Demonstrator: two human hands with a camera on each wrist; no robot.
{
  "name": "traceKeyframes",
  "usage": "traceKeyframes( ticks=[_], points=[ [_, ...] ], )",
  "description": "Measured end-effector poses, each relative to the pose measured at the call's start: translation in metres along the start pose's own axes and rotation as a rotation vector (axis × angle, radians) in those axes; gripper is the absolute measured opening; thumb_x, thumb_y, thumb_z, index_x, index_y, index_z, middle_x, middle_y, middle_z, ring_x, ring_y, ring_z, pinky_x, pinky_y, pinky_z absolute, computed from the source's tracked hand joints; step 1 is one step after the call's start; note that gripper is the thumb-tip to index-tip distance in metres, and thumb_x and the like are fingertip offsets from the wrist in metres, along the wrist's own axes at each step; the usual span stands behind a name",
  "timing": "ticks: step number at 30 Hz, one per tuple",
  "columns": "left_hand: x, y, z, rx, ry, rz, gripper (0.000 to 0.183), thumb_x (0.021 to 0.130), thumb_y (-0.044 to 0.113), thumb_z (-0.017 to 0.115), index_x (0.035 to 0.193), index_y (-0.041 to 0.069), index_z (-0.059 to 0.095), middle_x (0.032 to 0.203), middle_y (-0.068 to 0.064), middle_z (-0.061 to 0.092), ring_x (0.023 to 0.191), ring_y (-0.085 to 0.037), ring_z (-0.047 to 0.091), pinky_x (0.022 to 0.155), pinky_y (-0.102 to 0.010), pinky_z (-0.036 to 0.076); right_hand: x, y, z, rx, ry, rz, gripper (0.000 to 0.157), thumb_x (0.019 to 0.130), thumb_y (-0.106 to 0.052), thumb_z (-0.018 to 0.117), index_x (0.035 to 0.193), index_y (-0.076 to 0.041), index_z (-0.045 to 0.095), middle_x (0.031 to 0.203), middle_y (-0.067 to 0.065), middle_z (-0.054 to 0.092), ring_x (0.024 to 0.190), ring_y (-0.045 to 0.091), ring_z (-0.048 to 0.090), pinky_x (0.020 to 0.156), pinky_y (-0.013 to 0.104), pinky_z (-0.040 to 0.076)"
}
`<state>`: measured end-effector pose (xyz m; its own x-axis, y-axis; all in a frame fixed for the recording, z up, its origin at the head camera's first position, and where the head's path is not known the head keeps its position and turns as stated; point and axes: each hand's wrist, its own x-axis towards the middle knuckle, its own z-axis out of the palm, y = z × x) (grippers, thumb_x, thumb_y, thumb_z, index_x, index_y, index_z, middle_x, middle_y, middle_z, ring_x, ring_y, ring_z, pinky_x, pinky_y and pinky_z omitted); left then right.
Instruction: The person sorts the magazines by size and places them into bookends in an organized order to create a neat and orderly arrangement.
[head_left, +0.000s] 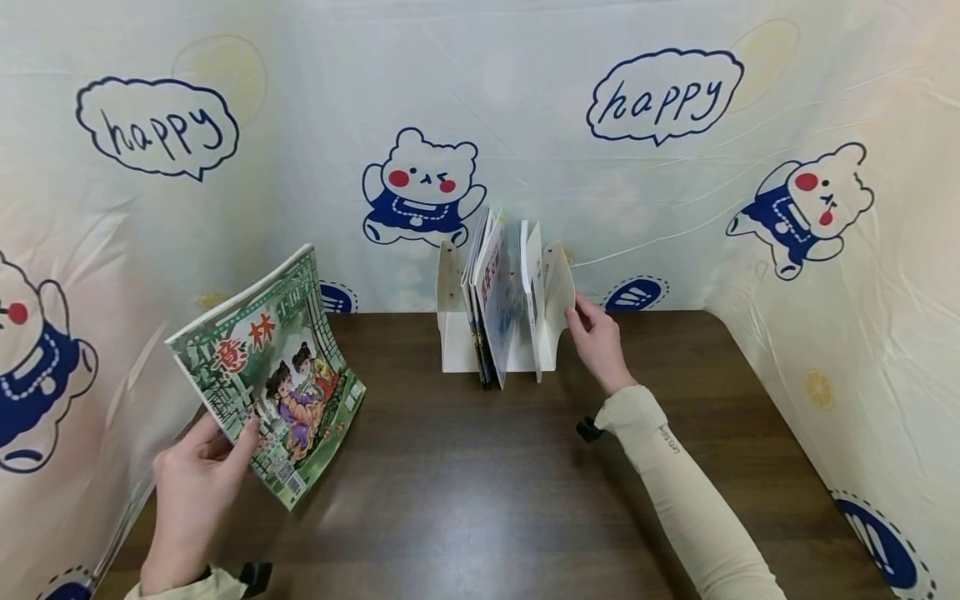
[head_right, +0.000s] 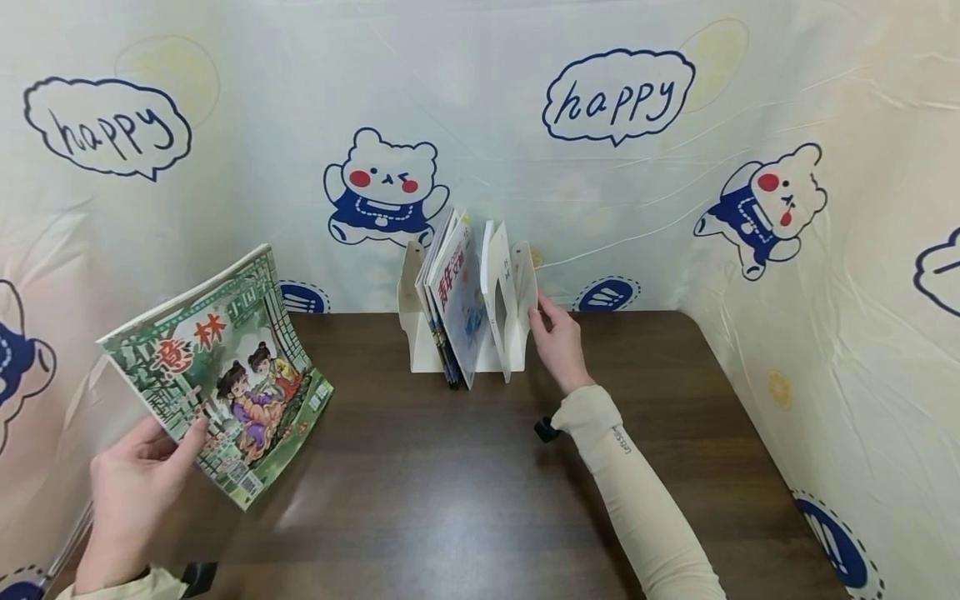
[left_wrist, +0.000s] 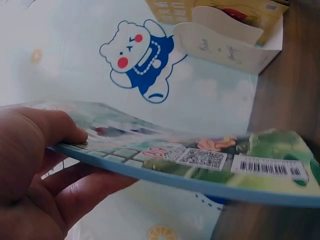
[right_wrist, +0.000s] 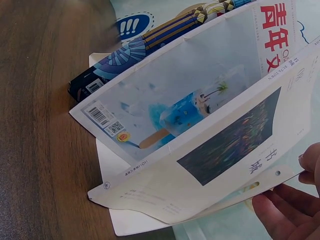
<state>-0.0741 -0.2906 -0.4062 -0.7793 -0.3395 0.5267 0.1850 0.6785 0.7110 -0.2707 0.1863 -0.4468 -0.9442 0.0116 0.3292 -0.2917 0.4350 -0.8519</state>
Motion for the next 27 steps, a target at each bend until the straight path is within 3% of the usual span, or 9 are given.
traceKeyframes(
  ticks=[3,5,7,12,15,21,27],
  points=[
    [-0.001,0.002,0.003,0.014,0.003,0.018,0.030,0.084,-0.006,0.079,0.114,-0.002,0.077,0.082,-0.014,0.076,0.068,0.022,0.057,0.052,-0.004,0.046,0.000,0.000,0.000,-0.004,0.000,0.004,0.044,0.109,-0.022,0.057,0.151,-0.008,0.055,0.144,0.017,0.062,0.125,0.031,0.064,0.100,0.049,0.056],
    [-0.002,0.004,0.005,0.014,0.005,0.022,0.030,0.084,-0.007,0.079,0.113,-0.003,0.077,0.082,-0.022,0.075,0.067,0.022,0.057,0.051,-0.004,0.045,0.000,0.000,0.000,-0.008,-0.001,0.008,0.044,0.109,-0.021,0.056,0.151,-0.009,0.055,0.145,0.017,0.061,0.125,0.031,0.064,0.099,0.049,0.056],
    [-0.004,0.006,0.006,0.008,0.005,0.024,0.028,0.084,-0.006,0.079,0.112,-0.003,0.077,0.080,-0.012,0.076,0.067,0.021,0.057,0.052,-0.004,0.045,0.000,0.000,0.000,-0.010,-0.001,0.011,0.044,0.109,-0.021,0.056,0.151,-0.009,0.055,0.145,0.016,0.061,0.125,0.031,0.064,0.099,0.048,0.056],
    [-0.005,0.012,0.010,-0.037,0.018,0.046,0.023,0.083,-0.008,0.078,0.106,-0.004,0.078,0.082,0.036,0.063,0.068,0.021,0.059,0.054,-0.003,0.046,0.001,-0.001,0.000,-0.014,-0.002,0.004,0.044,0.109,-0.020,0.056,0.152,-0.008,0.054,0.145,0.017,0.061,0.125,0.032,0.064,0.100,0.049,0.056],
    [-0.007,0.017,0.012,-0.065,0.020,0.060,0.022,0.083,-0.009,0.078,0.104,-0.004,0.078,0.084,0.042,0.059,0.070,0.020,0.060,0.056,-0.003,0.047,0.001,-0.001,0.000,-0.019,-0.002,-0.003,0.044,0.109,-0.020,0.055,0.152,-0.008,0.054,0.145,0.018,0.061,0.125,0.032,0.064,0.100,0.049,0.056],
    [-0.009,0.026,0.018,-0.076,0.015,0.085,0.020,0.083,-0.009,0.079,0.102,-0.002,0.079,0.086,0.037,0.062,0.071,0.020,0.061,0.058,-0.003,0.048,0.001,-0.001,0.000,-0.019,0.004,-0.002,0.045,0.109,-0.021,0.056,0.152,-0.009,0.054,0.145,0.018,0.061,0.125,0.032,0.064,0.099,0.049,0.056],
    [-0.013,0.034,0.023,-0.092,-0.008,0.096,0.018,0.085,-0.005,0.079,0.103,-0.001,0.079,0.084,0.005,0.077,0.073,0.018,0.063,0.059,-0.004,0.049,0.001,-0.001,0.000,-0.020,0.003,-0.007,0.044,0.109,-0.020,0.056,0.152,-0.008,0.054,0.144,0.018,0.061,0.124,0.032,0.065,0.099,0.050,0.056]
  ],
)
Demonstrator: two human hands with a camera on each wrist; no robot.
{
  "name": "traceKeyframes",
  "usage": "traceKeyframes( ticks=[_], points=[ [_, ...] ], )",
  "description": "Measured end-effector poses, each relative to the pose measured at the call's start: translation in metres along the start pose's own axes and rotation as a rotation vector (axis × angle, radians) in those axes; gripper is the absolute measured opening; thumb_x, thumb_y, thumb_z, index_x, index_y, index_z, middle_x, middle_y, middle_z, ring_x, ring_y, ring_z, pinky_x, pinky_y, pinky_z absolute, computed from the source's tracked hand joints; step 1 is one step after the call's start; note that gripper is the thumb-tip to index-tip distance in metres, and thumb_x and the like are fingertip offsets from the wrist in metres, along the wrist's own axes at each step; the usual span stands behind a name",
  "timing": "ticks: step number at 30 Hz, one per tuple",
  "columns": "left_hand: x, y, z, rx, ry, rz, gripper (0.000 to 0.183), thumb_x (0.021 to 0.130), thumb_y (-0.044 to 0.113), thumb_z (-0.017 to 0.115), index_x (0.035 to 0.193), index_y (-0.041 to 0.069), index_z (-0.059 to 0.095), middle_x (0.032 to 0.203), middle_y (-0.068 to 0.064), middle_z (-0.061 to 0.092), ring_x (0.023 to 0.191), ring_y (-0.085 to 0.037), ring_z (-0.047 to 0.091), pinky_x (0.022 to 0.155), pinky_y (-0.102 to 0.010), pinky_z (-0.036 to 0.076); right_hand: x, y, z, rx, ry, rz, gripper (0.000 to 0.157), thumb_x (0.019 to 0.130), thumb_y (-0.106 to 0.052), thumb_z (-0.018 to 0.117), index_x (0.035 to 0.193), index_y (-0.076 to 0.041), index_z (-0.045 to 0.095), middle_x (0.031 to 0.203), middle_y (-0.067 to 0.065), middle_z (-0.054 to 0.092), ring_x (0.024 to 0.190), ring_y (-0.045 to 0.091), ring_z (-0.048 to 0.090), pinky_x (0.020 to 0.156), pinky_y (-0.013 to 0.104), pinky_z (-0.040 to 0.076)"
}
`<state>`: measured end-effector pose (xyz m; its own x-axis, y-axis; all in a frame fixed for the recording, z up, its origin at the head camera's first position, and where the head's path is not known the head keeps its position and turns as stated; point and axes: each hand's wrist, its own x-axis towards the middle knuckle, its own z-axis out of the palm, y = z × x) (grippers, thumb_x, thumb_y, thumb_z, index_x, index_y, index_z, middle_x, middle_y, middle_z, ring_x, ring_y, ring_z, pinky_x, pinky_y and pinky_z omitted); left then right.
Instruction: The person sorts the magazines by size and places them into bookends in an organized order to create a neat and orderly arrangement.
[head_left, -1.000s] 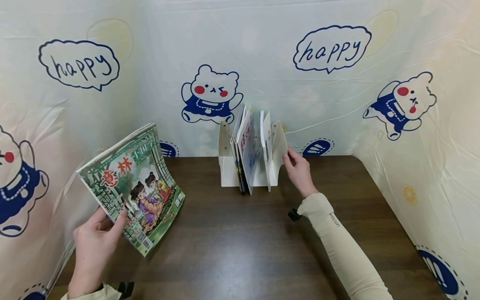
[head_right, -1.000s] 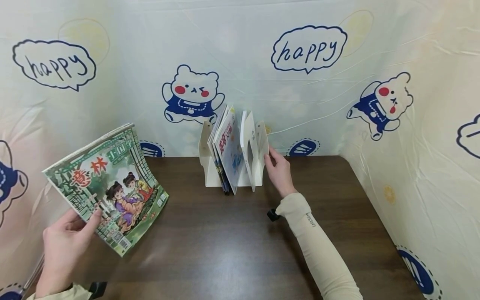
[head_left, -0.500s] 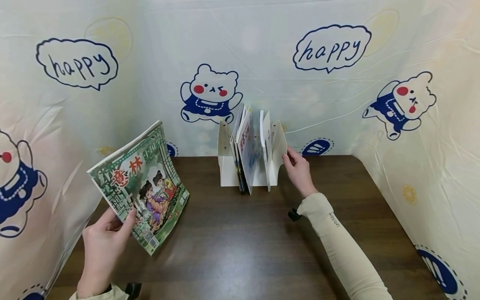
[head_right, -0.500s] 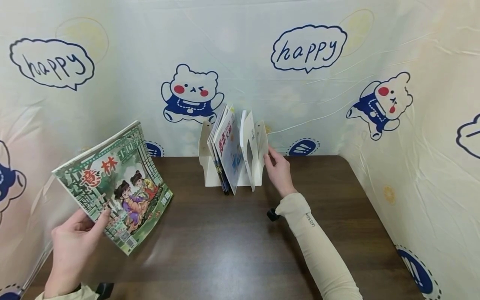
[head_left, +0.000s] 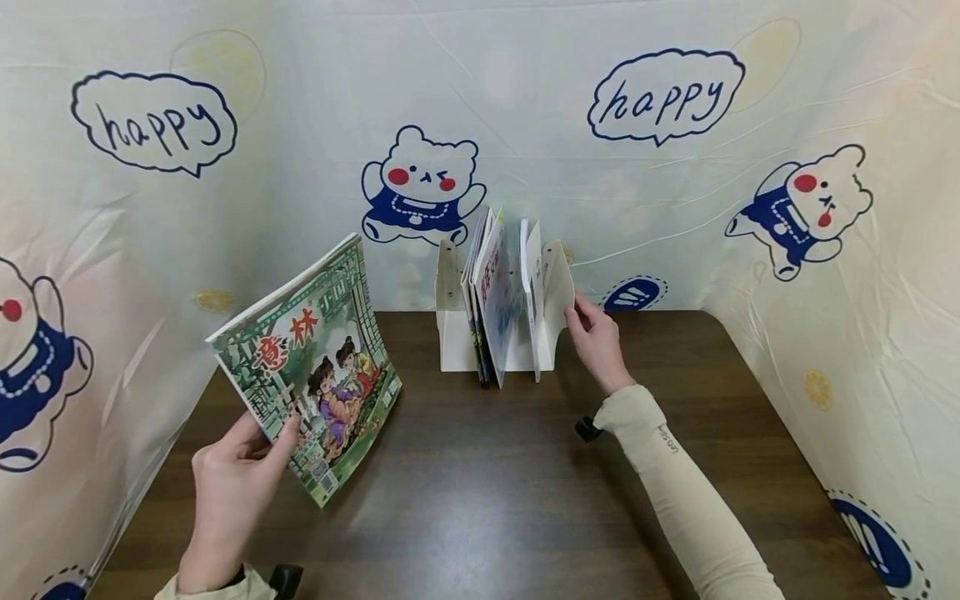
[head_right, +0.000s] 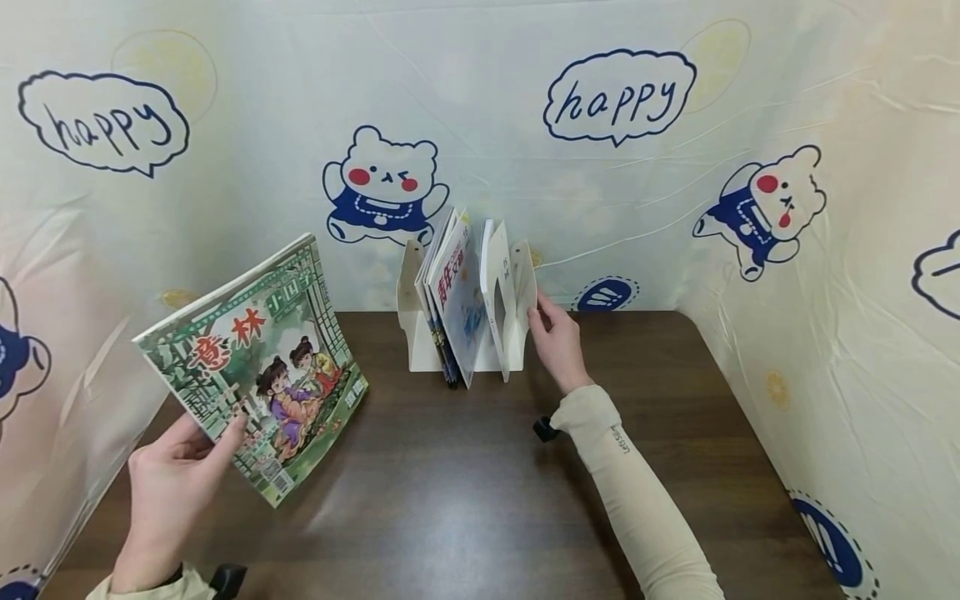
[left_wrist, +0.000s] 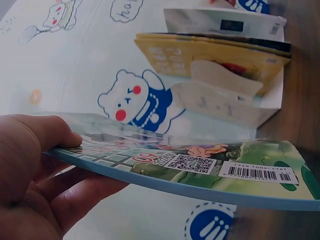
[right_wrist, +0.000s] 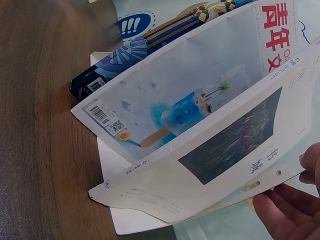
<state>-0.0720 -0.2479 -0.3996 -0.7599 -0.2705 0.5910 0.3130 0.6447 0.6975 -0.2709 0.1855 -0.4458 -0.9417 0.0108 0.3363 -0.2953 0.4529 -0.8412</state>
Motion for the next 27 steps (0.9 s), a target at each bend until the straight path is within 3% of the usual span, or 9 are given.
traceKeyframes(
  ticks=[11,21,27],
  points=[
    [-0.002,0.016,0.012,-0.054,-0.041,0.053,0.023,0.083,-0.012,0.078,0.104,-0.003,0.079,0.086,-0.021,0.077,0.075,0.015,0.064,0.061,-0.005,0.051,0.000,-0.002,0.000,0.003,-0.005,0.013,0.044,0.109,-0.021,0.056,0.152,-0.009,0.055,0.145,0.017,0.061,0.125,0.031,0.064,0.101,0.049,0.056],
    [-0.005,0.030,0.024,-0.089,-0.089,0.114,0.025,0.082,-0.013,0.078,0.105,-0.003,0.078,0.084,-0.019,0.077,0.073,0.012,0.066,0.058,-0.007,0.052,0.000,0.000,0.000,0.011,-0.002,0.008,0.044,0.109,-0.020,0.056,0.152,-0.010,0.054,0.144,0.018,0.061,0.123,0.031,0.065,0.099,0.049,0.057],
    [-0.007,0.035,0.030,-0.096,-0.135,0.073,0.028,0.083,-0.012,0.079,0.110,-0.004,0.077,0.092,-0.020,0.078,0.076,0.012,0.066,0.059,-0.010,0.054,-0.001,0.001,0.001,0.015,-0.001,-0.001,0.043,0.109,-0.020,0.057,0.151,-0.008,0.056,0.143,0.019,0.062,0.121,0.032,0.065,0.099,0.049,0.057]
  ],
)
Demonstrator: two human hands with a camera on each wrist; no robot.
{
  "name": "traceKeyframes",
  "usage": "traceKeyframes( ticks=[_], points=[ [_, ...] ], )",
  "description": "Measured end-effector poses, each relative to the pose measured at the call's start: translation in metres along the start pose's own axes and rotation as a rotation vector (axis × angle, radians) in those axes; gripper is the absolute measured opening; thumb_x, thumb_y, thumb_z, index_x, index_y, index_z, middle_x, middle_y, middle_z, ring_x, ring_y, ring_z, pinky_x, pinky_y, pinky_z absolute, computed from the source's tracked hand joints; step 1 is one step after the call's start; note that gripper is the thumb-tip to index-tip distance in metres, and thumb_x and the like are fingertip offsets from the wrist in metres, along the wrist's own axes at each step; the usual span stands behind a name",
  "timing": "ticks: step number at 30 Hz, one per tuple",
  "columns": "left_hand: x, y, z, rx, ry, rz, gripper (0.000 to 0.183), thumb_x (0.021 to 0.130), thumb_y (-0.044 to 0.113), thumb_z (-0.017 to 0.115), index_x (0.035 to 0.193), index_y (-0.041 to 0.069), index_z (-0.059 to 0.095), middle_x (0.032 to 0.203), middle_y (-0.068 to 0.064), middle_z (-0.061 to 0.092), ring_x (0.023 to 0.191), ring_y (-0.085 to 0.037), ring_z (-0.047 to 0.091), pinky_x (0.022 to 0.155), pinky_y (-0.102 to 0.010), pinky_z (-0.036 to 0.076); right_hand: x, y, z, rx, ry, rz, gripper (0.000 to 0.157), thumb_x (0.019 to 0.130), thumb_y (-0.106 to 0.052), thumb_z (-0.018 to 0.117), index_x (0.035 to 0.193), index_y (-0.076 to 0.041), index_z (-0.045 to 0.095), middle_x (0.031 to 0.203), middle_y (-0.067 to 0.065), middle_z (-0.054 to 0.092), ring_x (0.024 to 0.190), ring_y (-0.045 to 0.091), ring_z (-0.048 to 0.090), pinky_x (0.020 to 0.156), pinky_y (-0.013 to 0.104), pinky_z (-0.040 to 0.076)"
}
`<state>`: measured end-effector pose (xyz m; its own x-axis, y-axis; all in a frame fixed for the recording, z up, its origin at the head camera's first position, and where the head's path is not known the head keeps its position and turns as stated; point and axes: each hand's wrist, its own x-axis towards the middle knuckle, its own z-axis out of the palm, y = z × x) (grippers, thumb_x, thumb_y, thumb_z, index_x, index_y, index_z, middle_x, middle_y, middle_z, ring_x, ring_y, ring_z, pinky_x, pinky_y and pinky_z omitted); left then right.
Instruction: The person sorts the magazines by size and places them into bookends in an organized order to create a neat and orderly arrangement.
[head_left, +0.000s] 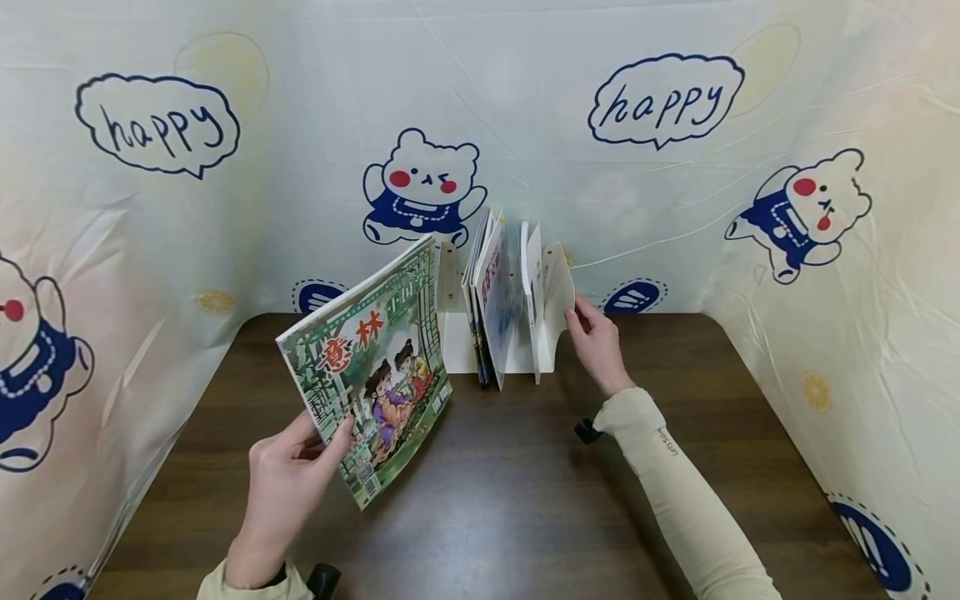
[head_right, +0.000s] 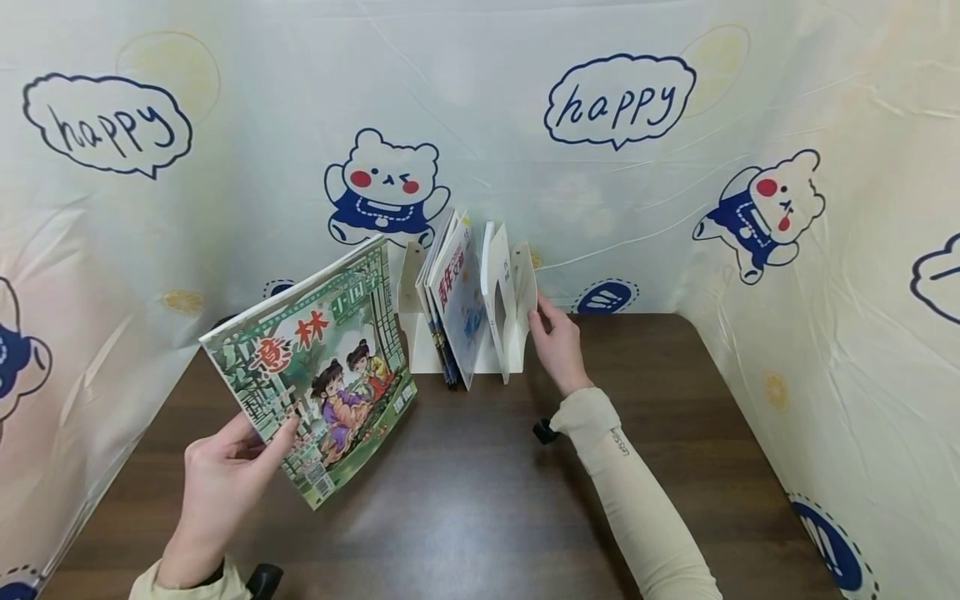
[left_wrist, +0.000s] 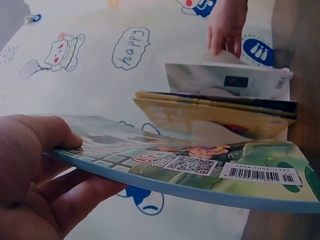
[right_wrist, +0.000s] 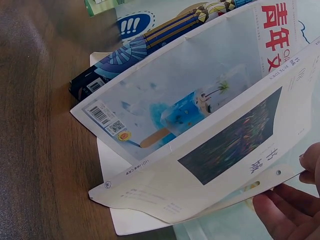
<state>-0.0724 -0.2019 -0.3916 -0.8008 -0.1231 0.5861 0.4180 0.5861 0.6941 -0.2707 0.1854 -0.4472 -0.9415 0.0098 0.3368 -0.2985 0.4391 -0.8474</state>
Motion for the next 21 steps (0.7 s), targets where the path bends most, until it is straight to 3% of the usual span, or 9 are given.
traceKeyframes(
  ticks=[8,16,21],
  points=[
    [0.002,0.003,0.014,-0.026,-0.019,0.038,0.036,0.083,-0.011,0.080,0.117,-0.002,0.076,0.101,-0.024,0.077,0.082,0.009,0.067,0.059,-0.010,0.054,0.001,0.002,-0.001,0.001,0.007,-0.011,0.043,0.109,-0.020,0.057,0.150,-0.008,0.057,0.142,0.019,0.063,0.121,0.031,0.065,0.099,0.049,0.057],
    [0.005,0.006,0.034,0.023,-0.054,0.145,0.036,0.084,-0.010,0.080,0.119,-0.002,0.075,0.105,-0.019,0.078,0.077,-0.017,0.075,0.057,-0.014,0.056,0.000,0.002,0.000,-0.003,0.004,-0.012,0.044,0.109,-0.020,0.057,0.151,-0.008,0.055,0.144,0.018,0.061,0.121,0.031,0.065,0.098,0.049,0.057],
    [0.007,0.006,0.048,0.018,-0.039,0.162,0.035,0.085,-0.010,0.079,0.118,-0.002,0.074,0.105,-0.019,0.078,0.077,-0.021,0.075,0.057,-0.014,0.056,0.000,0.001,0.000,-0.007,0.000,-0.011,0.044,0.109,-0.020,0.056,0.152,-0.009,0.055,0.143,0.017,0.062,0.120,0.029,0.065,0.096,0.044,0.058]
  ],
)
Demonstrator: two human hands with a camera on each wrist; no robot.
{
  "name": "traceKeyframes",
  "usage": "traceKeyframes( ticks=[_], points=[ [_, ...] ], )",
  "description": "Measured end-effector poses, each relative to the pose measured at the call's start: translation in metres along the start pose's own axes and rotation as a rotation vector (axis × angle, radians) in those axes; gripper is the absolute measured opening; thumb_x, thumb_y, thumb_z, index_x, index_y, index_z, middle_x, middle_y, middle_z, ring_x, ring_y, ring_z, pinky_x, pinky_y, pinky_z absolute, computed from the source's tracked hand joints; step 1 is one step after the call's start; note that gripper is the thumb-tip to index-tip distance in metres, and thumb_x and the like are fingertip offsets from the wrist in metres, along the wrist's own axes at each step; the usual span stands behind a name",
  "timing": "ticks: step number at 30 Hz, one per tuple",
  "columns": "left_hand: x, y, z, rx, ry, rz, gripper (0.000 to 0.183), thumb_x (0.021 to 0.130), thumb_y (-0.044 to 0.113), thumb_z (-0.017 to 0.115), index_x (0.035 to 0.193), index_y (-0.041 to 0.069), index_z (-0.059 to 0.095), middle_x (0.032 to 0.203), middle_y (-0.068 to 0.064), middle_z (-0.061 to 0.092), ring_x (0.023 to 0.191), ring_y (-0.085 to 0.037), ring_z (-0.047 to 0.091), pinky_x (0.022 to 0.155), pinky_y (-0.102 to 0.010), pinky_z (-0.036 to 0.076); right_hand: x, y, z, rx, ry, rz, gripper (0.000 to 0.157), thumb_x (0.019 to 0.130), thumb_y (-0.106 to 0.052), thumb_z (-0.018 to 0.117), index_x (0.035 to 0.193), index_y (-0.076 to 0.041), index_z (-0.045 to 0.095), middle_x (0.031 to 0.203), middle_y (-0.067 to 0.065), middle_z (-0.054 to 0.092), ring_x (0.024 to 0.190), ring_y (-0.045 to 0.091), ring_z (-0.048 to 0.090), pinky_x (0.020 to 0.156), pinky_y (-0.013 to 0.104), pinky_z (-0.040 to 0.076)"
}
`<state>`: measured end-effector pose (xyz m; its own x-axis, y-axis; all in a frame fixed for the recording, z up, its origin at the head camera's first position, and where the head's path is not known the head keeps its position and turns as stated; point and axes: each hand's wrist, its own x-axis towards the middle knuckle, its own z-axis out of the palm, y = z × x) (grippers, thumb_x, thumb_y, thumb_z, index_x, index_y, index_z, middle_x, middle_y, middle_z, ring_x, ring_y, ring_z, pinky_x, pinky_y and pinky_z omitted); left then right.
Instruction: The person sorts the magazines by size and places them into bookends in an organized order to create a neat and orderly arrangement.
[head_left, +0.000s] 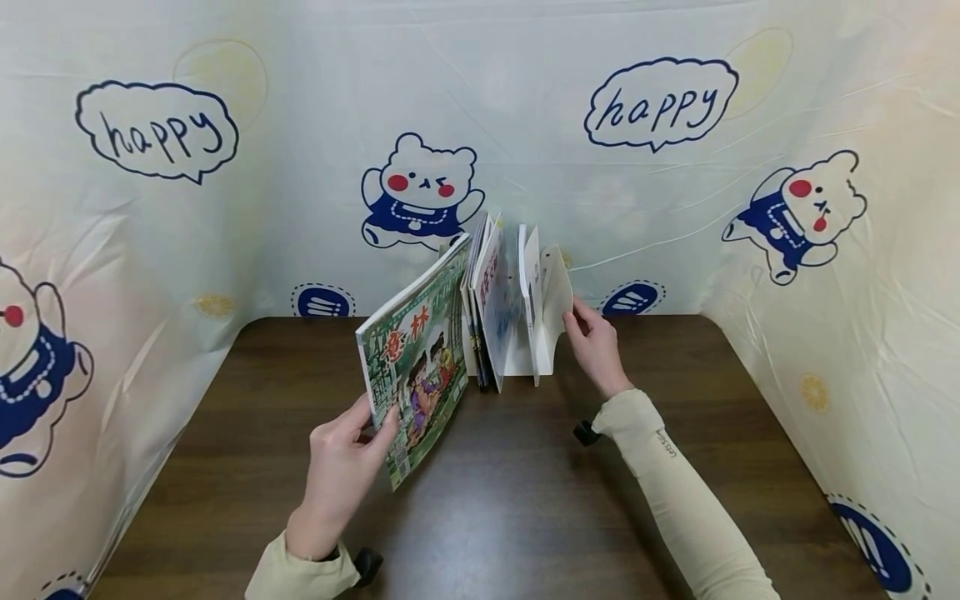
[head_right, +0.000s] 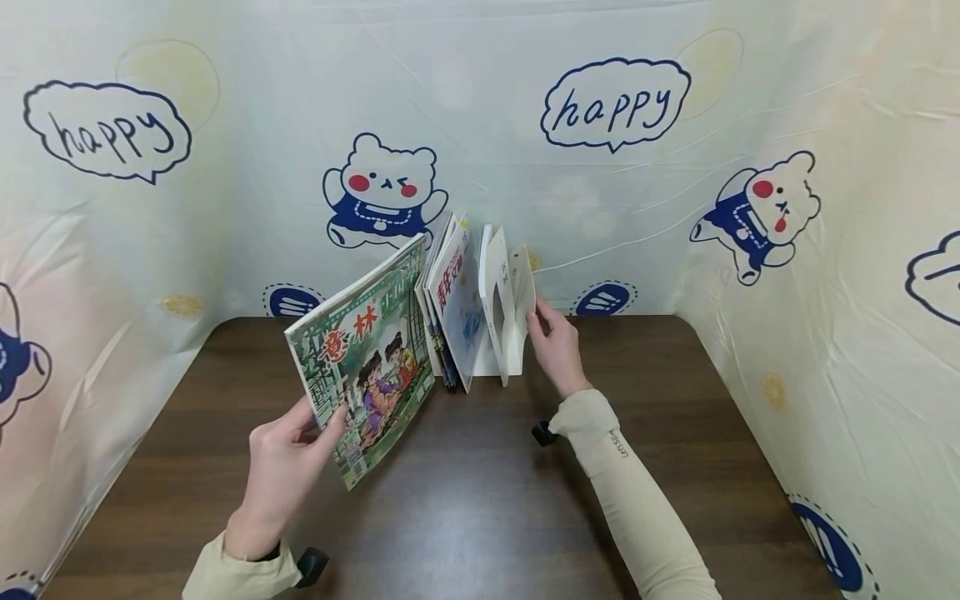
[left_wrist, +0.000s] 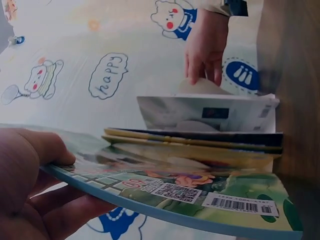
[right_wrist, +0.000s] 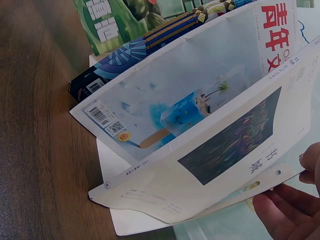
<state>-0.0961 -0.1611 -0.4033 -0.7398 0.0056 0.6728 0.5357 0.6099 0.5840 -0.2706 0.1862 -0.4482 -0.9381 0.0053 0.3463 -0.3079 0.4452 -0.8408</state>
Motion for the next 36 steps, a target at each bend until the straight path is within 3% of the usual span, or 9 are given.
traceKeyframes(
  ticks=[7,15,27,36],
  points=[
    [0.004,-0.004,0.022,-0.002,0.066,0.010,0.032,0.088,-0.008,0.075,0.119,0.000,0.074,0.103,-0.017,0.079,0.076,-0.020,0.076,0.056,-0.016,0.056,-0.001,0.000,0.000,-0.006,0.006,0.007,0.045,0.109,-0.020,0.056,0.152,-0.009,0.054,0.144,0.018,0.062,0.120,0.030,0.065,0.095,0.044,0.058],
    [0.010,-0.006,0.040,-0.023,0.104,-0.036,0.028,0.091,-0.005,0.075,0.118,0.000,0.073,0.103,-0.019,0.078,0.078,-0.024,0.077,0.056,-0.018,0.058,-0.001,0.000,0.001,-0.008,-0.003,0.025,0.045,0.109,-0.020,0.056,0.152,-0.007,0.053,0.146,0.019,0.060,0.122,0.032,0.064,0.099,0.051,0.056],
    [0.029,-0.008,0.062,-0.037,0.086,-0.017,0.034,0.096,-0.002,0.070,0.130,0.001,0.069,0.117,-0.022,0.075,0.096,-0.032,0.077,0.061,-0.042,0.063,0.001,-0.002,-0.001,0.009,-0.004,0.025,0.045,0.109,-0.020,0.056,0.152,-0.007,0.053,0.146,0.019,0.060,0.122,0.033,0.064,0.101,0.050,0.056],
    [0.036,-0.018,0.074,-0.006,0.089,-0.005,0.043,0.096,-0.001,0.069,0.139,0.001,0.065,0.121,-0.025,0.073,0.096,-0.037,0.076,0.057,-0.043,0.063,0.001,-0.001,0.000,0.010,0.009,0.023,0.044,0.108,-0.019,0.058,0.150,-0.007,0.056,0.146,0.019,0.060,0.122,0.033,0.064,0.101,0.050,0.056]
  ],
)
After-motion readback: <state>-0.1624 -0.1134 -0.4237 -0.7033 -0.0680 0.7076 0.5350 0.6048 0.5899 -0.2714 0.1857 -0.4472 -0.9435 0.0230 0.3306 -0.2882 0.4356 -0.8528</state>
